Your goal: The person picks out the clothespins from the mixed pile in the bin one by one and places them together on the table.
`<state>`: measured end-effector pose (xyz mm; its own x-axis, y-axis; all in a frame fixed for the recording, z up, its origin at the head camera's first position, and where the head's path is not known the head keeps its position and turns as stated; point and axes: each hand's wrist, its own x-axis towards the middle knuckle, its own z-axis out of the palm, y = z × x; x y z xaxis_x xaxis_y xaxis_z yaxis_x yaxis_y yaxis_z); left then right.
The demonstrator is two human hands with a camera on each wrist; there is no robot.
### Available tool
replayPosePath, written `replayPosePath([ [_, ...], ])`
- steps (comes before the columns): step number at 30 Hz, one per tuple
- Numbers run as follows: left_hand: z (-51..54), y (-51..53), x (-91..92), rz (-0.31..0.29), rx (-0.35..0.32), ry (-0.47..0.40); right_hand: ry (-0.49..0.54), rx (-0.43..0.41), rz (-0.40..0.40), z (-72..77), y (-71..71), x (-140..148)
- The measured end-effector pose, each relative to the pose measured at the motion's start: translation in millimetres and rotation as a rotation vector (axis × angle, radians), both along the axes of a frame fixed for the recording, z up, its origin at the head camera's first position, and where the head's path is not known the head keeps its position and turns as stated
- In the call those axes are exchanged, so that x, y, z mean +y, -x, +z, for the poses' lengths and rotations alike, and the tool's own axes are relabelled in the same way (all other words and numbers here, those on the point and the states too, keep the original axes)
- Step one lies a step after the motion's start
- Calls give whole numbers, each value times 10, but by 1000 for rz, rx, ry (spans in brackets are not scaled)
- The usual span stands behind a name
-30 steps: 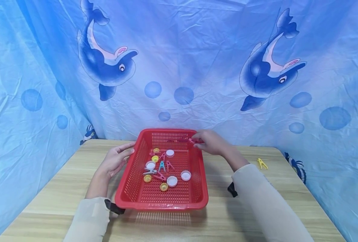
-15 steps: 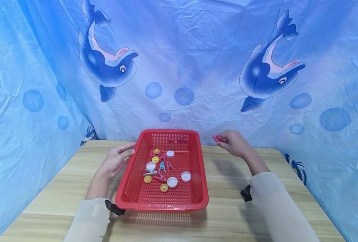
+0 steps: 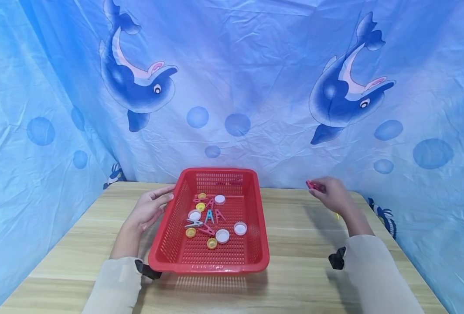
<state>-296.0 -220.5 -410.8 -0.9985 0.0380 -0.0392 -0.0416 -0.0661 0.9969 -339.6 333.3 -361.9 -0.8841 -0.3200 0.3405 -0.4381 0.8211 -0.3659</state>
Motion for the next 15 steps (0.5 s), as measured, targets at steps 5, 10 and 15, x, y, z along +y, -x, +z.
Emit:
replayPosePath([
  [5, 2, -11, -7, 2, -2, 4, 14, -99, -57, -157, -5, 144],
  [10, 1, -12, -5, -1, -4, -1, -1, -132, -78, -353, -9, 251],
  [15, -4, 1, -6, -1, 0, -3, -30, -182, -119, -522, 4, 285],
])
